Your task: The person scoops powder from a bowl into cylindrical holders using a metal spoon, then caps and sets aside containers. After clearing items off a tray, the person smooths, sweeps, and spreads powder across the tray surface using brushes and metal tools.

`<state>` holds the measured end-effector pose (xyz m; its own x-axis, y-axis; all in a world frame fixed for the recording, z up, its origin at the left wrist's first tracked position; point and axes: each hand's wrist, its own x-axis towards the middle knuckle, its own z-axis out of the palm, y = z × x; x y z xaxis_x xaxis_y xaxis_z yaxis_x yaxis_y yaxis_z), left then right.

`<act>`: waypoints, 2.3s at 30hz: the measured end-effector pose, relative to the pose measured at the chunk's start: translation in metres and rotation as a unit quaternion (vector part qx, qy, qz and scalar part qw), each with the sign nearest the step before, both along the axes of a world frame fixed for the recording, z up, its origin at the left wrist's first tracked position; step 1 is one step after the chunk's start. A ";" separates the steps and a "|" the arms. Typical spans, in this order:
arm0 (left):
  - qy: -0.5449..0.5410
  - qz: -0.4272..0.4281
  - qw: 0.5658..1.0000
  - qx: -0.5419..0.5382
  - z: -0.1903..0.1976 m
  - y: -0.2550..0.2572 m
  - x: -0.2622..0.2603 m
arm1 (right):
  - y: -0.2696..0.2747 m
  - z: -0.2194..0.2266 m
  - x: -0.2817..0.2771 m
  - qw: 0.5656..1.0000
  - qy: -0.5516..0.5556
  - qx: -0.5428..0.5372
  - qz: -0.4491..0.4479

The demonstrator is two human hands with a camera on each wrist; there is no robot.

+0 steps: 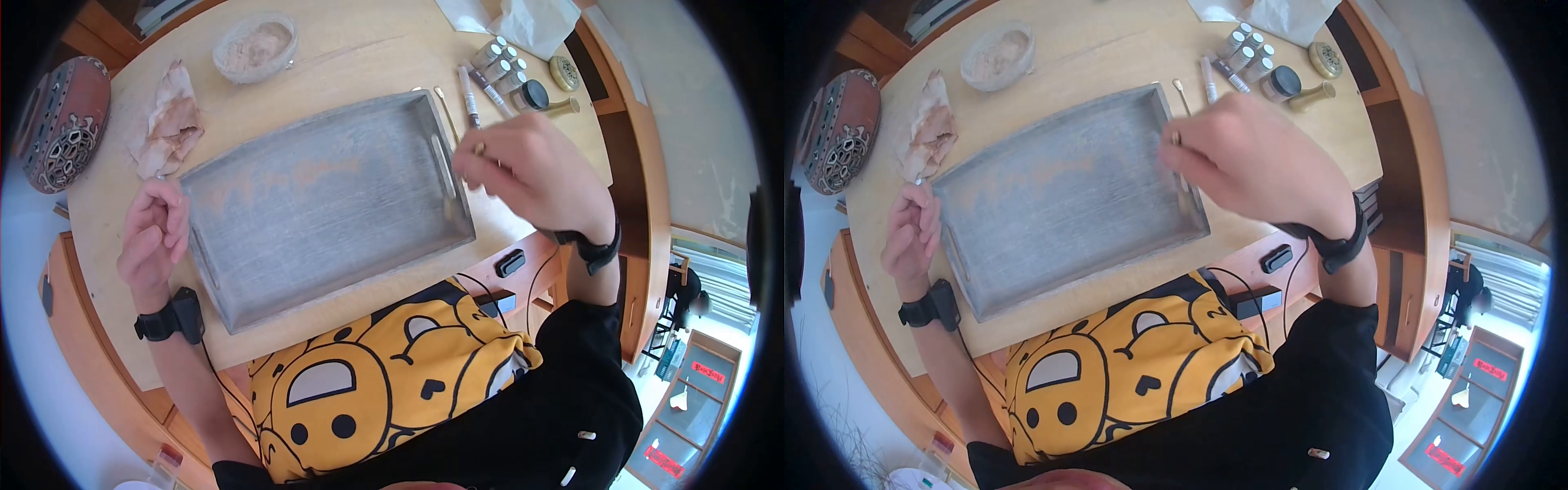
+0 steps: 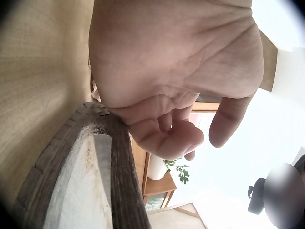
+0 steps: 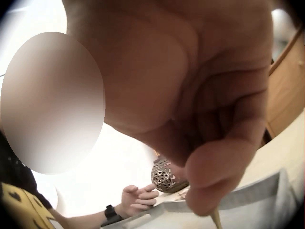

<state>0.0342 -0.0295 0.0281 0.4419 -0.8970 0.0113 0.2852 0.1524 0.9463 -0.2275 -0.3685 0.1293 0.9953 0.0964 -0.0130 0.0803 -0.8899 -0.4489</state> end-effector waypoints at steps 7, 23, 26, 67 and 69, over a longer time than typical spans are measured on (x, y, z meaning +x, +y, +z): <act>0.011 -0.009 1.000 -0.010 0.001 -0.001 -0.001 | 0.018 0.016 0.002 0.998 -0.006 0.028 0.060; -0.003 0.009 1.000 0.007 0.001 -0.002 -0.002 | 0.011 -0.005 0.027 0.992 0.036 0.053 0.112; -0.003 0.013 1.000 0.007 0.001 -0.001 -0.003 | 0.005 0.008 0.022 0.994 0.019 0.092 0.060; -0.002 -0.002 1.000 0.005 -0.001 0.000 0.000 | 0.009 0.005 0.017 0.994 0.003 0.076 -0.073; -0.011 0.009 1.000 0.018 0.001 -0.001 -0.003 | 0.017 -0.009 0.028 0.991 -0.049 0.077 -0.094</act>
